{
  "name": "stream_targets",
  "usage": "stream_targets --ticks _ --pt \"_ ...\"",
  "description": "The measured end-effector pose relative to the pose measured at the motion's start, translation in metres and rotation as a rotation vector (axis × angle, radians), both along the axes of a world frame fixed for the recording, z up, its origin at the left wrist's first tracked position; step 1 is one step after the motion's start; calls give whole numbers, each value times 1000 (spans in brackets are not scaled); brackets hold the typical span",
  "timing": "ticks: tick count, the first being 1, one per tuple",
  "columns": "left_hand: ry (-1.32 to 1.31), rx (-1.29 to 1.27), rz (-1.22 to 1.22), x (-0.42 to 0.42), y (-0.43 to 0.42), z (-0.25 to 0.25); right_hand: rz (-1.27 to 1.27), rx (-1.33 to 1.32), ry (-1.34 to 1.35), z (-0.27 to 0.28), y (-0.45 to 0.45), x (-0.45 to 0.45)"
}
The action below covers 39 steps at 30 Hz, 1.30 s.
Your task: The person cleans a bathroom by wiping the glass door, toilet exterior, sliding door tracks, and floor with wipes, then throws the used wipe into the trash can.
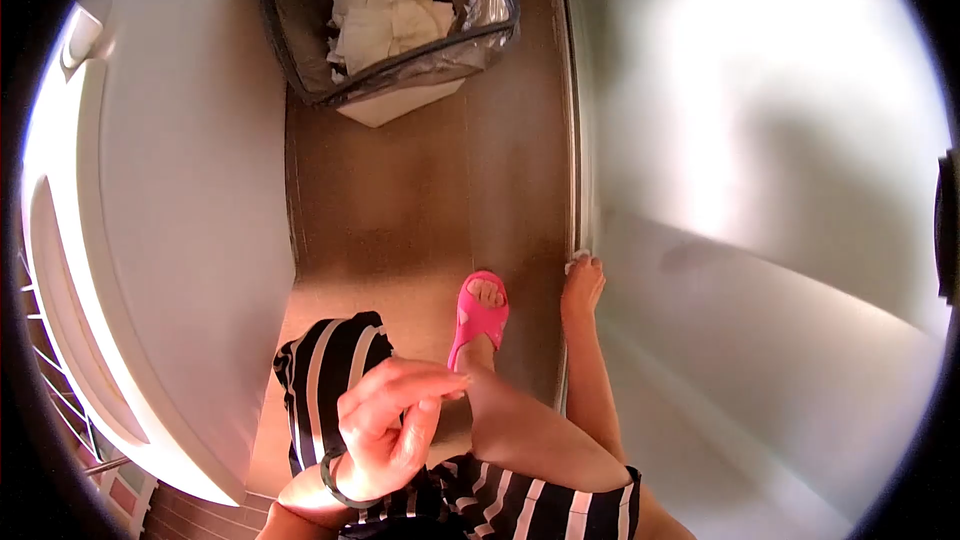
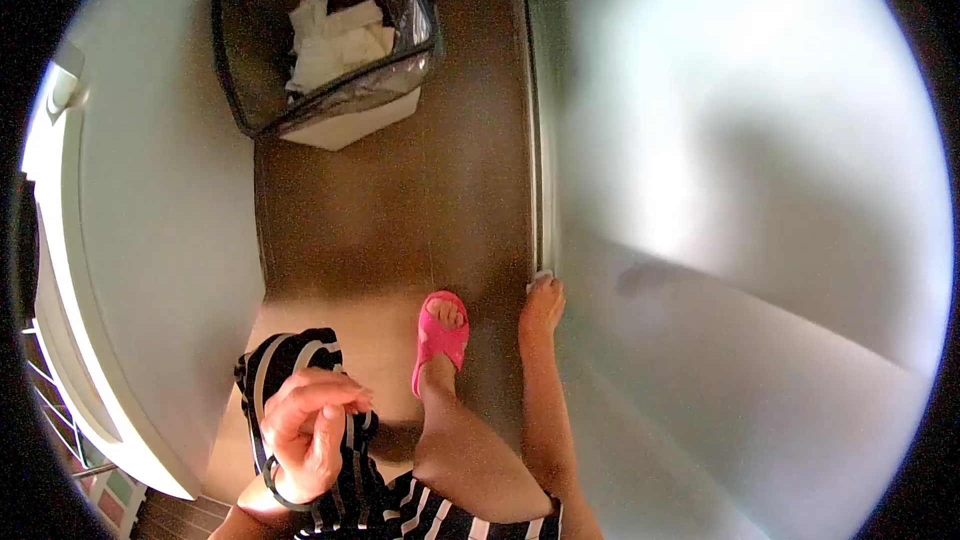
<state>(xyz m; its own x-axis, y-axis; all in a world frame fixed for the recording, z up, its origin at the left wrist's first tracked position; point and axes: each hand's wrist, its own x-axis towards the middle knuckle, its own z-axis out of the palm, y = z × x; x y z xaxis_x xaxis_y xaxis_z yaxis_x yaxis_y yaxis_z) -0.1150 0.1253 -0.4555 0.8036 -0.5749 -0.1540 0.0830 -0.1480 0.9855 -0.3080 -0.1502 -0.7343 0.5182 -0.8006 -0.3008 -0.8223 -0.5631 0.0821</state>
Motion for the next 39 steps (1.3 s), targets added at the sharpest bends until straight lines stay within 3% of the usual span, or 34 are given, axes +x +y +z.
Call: stream_targets --ticks 2,5,7,8,11,14,17,19,21,23,25,26,27,28,30,31,32,37,39 --pt "-2 5 14 1 -10 4 33 -8 -97 3 -19 31" --pt "-56 17 31 4 -14 -3 58 -1 -29 1 -40 84" --pt "-54 44 61 7 -24 1 84 -3 -455 17 -58 123" --pt "-5 59 121 8 -26 -3 91 -5 -465 14 -66 145" --pt "55 80 240 10 -24 -8 28 85 -881 0 -99 218" --pt "80 145 419 13 -30 -12 297 -43 -948 -9 -154 316" --pt "37 186 383 22 -37 -14 557 -7 -1078 -19 -182 395" --pt "25 203 407 26 -47 -17 226 539 -1109 -21 -178 442" --pt "21 229 424 27 -54 -20 205 774 -1142 -20 -164 480" --pt "23 254 449 33 -64 -22 245 657 -1031 -73 -169 509" --pt "10 272 438 38 -70 -23 1033 94 -575 -80 -163 517" --pt "-10 293 434 40 -74 -25 1144 44 -511 -81 -169 515" --pt "-8 297 435 40 -76 -26 1145 48 -511 -89 -177 516" --pt "3 299 440 41 -79 -27 989 81 -573 -101 -194 518" --pt "19 303 447 43 -82 -27 924 -110 -548 -113 -237 513" --pt "6 306 445 45 -83 -28 1008 -335 -464 -108 -250 512" --pt "-4 307 443 46 -84 -28 1013 -332 -464 -109 -252 514" --pt "-39 304 411 59 -93 -28 872 -429 188 -66 -215 535" --pt "-64 312 404 63 -92 -26 832 -430 230 -65 -205 538"
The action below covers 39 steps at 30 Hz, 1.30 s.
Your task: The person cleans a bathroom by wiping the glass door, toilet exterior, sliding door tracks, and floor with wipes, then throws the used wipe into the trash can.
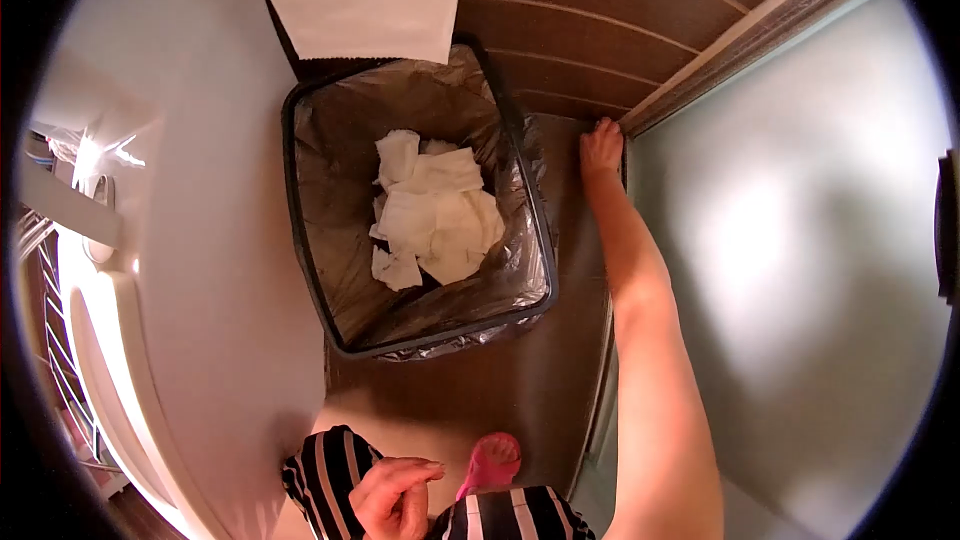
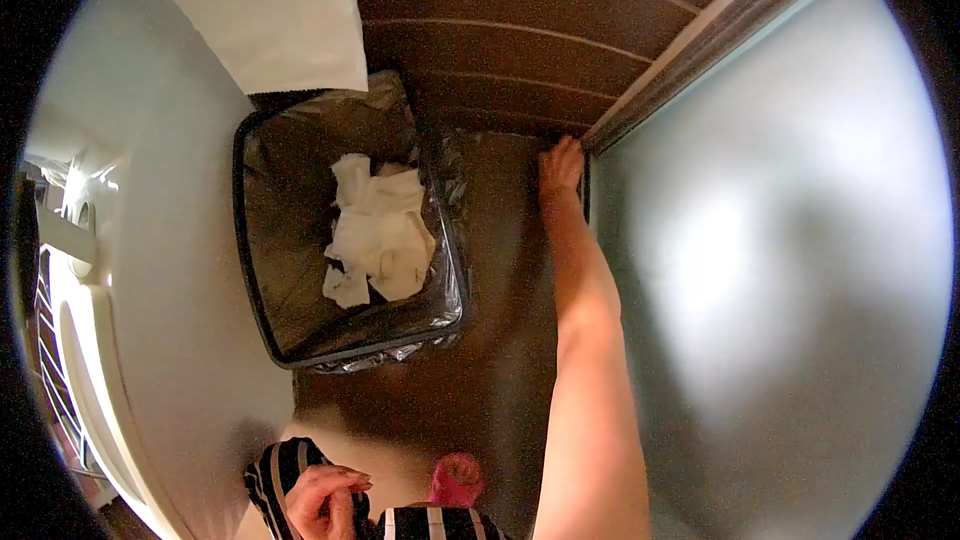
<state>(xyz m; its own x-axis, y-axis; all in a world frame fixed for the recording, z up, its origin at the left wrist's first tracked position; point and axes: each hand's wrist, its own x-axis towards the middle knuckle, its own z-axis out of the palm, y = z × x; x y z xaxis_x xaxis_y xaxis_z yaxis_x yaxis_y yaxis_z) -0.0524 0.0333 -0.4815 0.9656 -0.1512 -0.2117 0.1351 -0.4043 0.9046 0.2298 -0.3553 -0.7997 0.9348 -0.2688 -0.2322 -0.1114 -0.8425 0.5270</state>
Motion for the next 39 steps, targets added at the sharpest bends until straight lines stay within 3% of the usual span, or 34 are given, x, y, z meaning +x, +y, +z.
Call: stream_targets --ticks 2,4,7,12,14,15,18,21,22,24,26,28,30,34,36,39 --pt "-2 -35 7 -1 1 0 -48 -42 30 -18 -8 4" --pt "42 -74 22 -2 1 1 -70 -30 -426 -72 -32 3" --pt "-12 -101 -17 -1 6 1 -29 56 -231 -15 -4 -37" --pt "34 -163 -5 -4 20 5 -22 107 -535 -23 16 -107" --pt "-19 -145 -65 -11 32 0 -1 70 -364 -15 27 -143" --pt "54 -176 62 -17 30 -4 -9 58 -351 -9 37 -166" --pt "97 -234 38 -23 45 -1 -39 106 -353 -2 65 -239" --pt "88 -291 -80 -32 61 -1 -191 274 -531 -25 95 -337" --pt "74 -282 -128 -42 59 1 -212 293 -527 -16 112 -367" --pt "72 -272 -169 -51 62 6 -281 340 -265 20 146 -415" --pt "66 -313 -259 -57 69 10 -325 344 -385 26 179 -471" --pt "50 -323 -295 -63 75 13 -311 310 -244 30 205 -529" --pt "27 -333 -333 -69 76 14 -541 370 -59 21 224 -569" --pt "-30 -317 -376 -78 87 14 -606 375 97 23 267 -646" --pt "-27 -338 -364 -78 95 15 -663 319 196 31 271 -643" --pt "-29 -347 -372 -77 105 10 -885 533 117 77 262 -612"
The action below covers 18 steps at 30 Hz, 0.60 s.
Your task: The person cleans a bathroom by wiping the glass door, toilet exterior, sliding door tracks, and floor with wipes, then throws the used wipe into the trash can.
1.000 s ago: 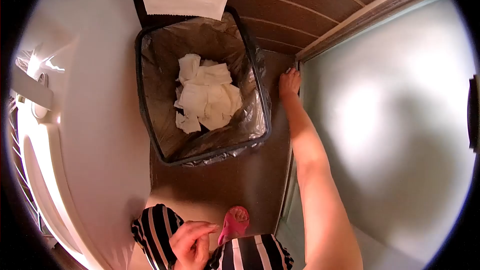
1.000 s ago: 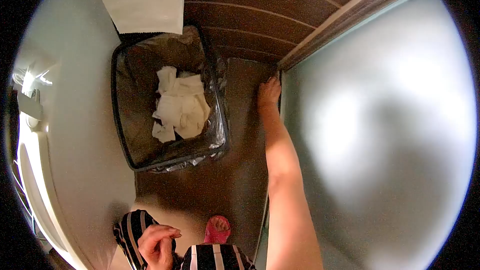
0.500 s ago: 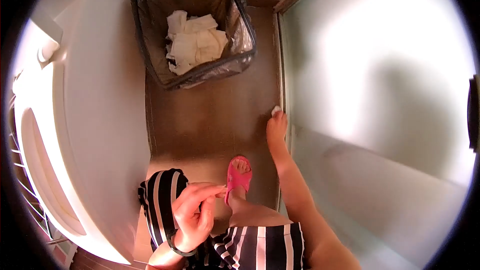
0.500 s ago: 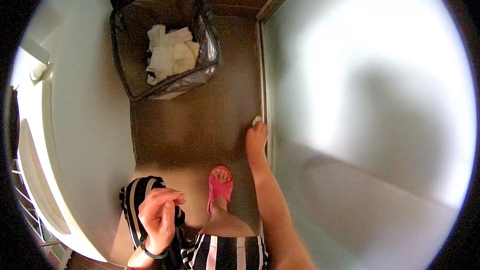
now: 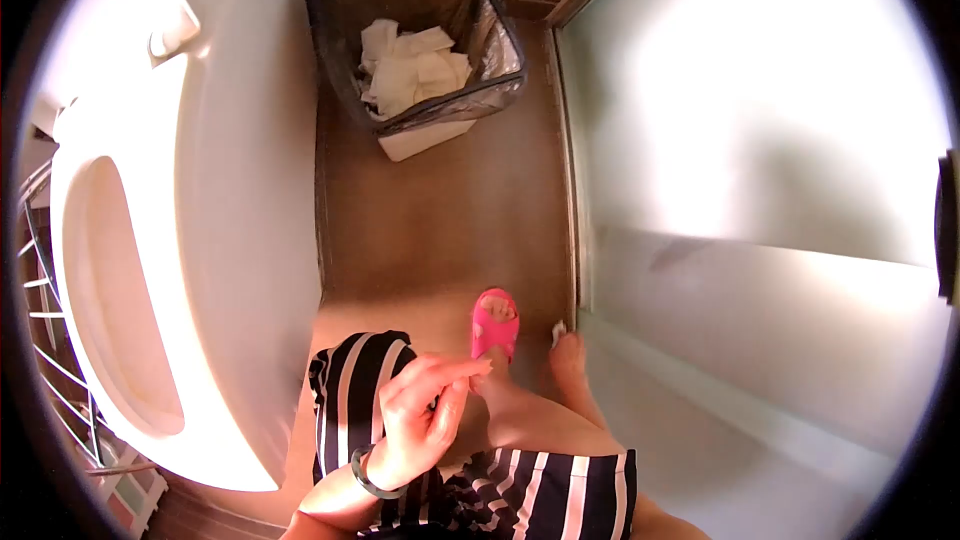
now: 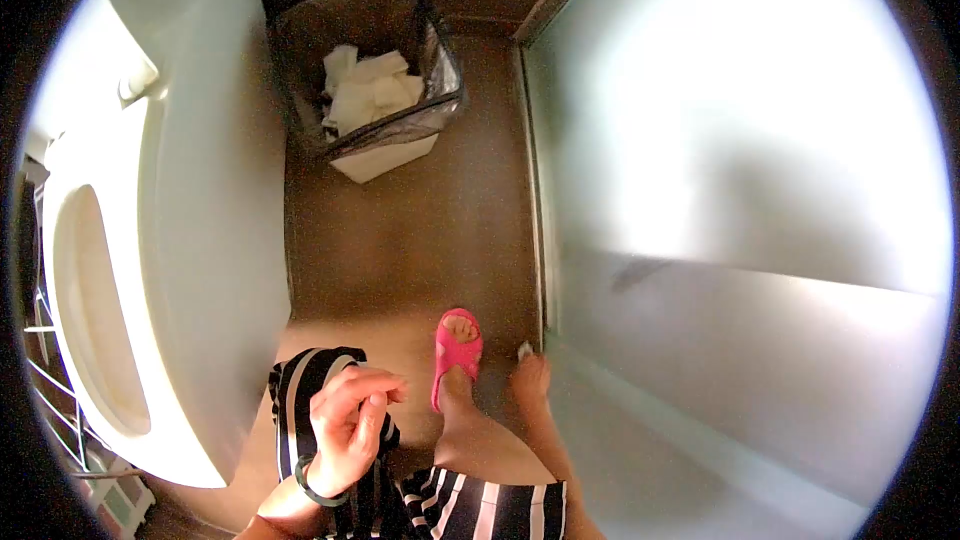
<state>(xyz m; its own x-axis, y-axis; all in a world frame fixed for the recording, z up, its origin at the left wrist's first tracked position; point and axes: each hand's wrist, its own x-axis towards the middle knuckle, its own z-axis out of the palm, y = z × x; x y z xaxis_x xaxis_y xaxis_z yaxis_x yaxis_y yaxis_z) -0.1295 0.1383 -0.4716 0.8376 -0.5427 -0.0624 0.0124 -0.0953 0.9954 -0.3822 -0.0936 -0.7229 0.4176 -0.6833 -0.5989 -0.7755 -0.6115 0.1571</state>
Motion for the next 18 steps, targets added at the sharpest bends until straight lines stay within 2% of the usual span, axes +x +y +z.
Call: stream_targets --ticks 1,3,5,6,8,9,11,12,13,15,16,18 --pt "7 13 4 1 3 -4 -35 39 -140 13 -8 26" --pt "189 -8 18 0 3 -10 -178 270 -717 15 -28 51" --pt "411 -90 108 -2 -3 -14 -928 1096 -1037 52 -28 99" --pt "467 -89 122 0 -5 -14 -930 1104 -1038 58 -26 109" --pt "517 -99 140 3 -7 -17 -1062 1512 -1120 72 -17 127" --pt "555 -98 127 4 -7 -20 -1045 1598 -1103 91 -7 142" --pt "582 -91 124 6 -11 -32 -993 1786 -1059 92 1 147" --pt "530 -18 94 5 -12 -36 -1079 1704 -990 98 11 150" --pt "477 57 63 4 -12 -39 -1123 1733 -990 104 18 153" --pt "415 79 62 4 -12 -47 -1137 1932 -904 115 29 159" --pt "415 94 44 5 -12 -50 -1138 1941 -901 118 31 160" --pt "414 114 25 8 -12 -53 -1090 2178 -729 122 32 162"
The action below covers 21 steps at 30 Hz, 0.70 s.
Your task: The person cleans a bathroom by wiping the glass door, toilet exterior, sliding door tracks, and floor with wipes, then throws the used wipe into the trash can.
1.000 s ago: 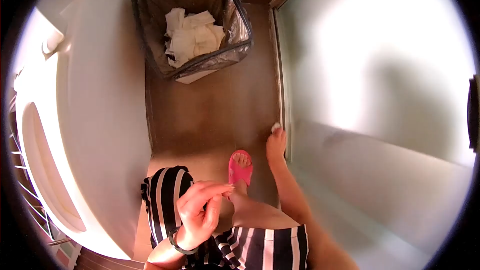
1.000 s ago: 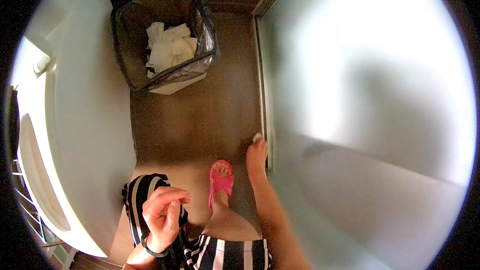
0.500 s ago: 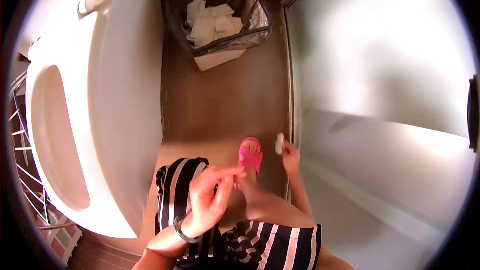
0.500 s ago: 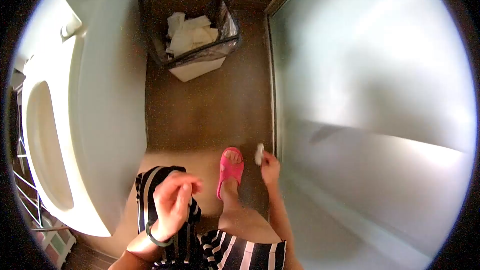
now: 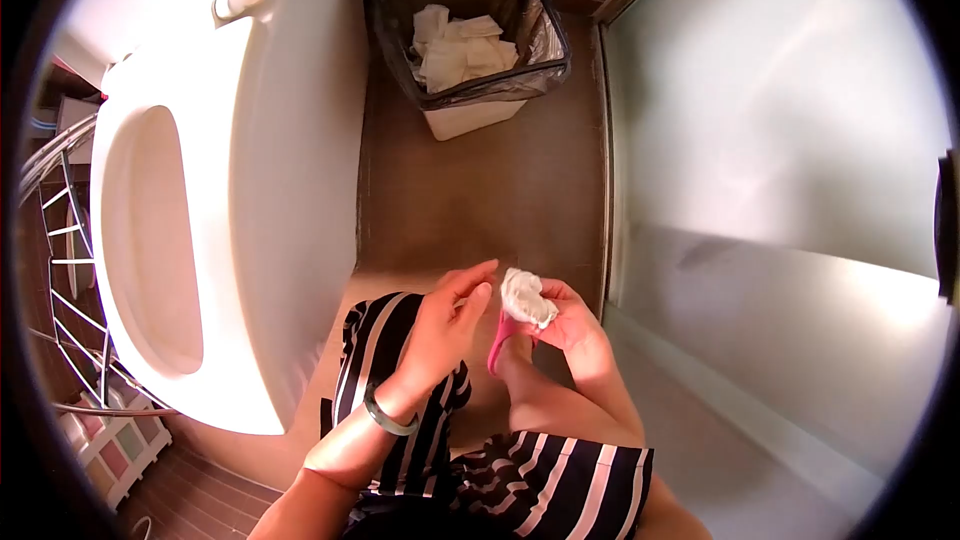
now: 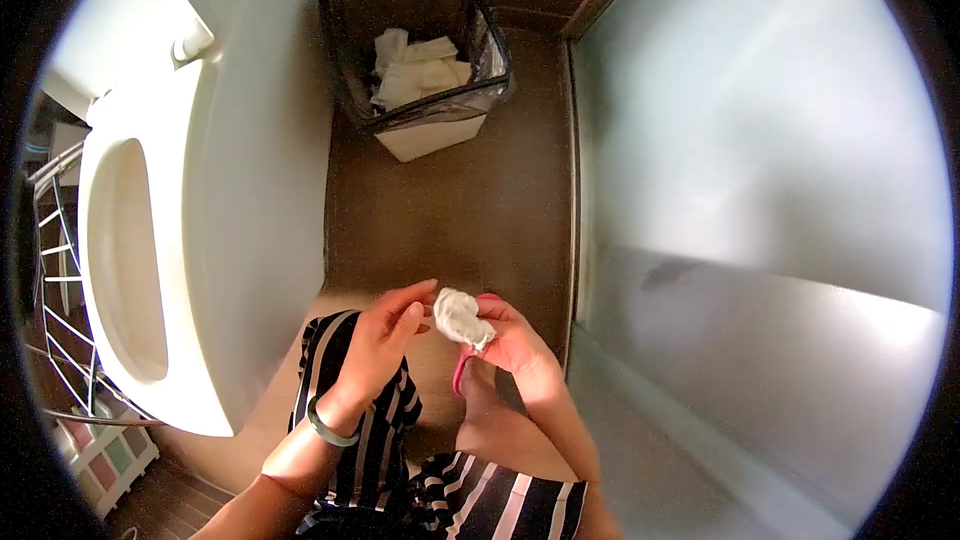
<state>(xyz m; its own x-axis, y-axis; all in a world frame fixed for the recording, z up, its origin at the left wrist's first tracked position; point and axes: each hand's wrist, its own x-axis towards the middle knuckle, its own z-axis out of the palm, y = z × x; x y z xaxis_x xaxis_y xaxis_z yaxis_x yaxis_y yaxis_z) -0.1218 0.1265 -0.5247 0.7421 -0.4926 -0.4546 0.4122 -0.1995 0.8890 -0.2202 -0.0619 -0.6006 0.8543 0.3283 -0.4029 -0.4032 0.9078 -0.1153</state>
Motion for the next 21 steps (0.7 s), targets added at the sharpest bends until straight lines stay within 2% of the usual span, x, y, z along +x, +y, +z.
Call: stream_targets --ticks 1,2,3,5,6,8,11,12,17,19,20,21 --pt "55 -48 -22 2 1 -2 -2 5 -3 2 1 1" --pt "112 -99 -43 3 1 -2 47 -156 61 3 2 2" --pt "109 -97 -46 3 2 -2 95 -318 125 8 3 5" --pt "21 7 -29 1 2 2 111 -362 84 19 0 15" --pt "22 8 -30 0 0 8 91 -476 121 19 1 18" --pt "-452 174 -60 -2 -7 23 41 -614 225 23 2 24" --pt "-606 173 -145 -23 -11 22 -86 -621 318 40 14 37" --pt "-804 226 -223 -19 -13 26 -108 -583 304 43 15 39" --pt "-861 294 -245 -20 -16 24 -173 -411 155 50 14 34" --pt "-812 251 -191 -20 -19 19 -134 -797 31 59 23 37" --pt "-815 256 -190 -21 -20 17 -86 -905 42 50 22 36" --pt "-744 216 -230 -21 -20 13 -85 -900 40 40 19 39"
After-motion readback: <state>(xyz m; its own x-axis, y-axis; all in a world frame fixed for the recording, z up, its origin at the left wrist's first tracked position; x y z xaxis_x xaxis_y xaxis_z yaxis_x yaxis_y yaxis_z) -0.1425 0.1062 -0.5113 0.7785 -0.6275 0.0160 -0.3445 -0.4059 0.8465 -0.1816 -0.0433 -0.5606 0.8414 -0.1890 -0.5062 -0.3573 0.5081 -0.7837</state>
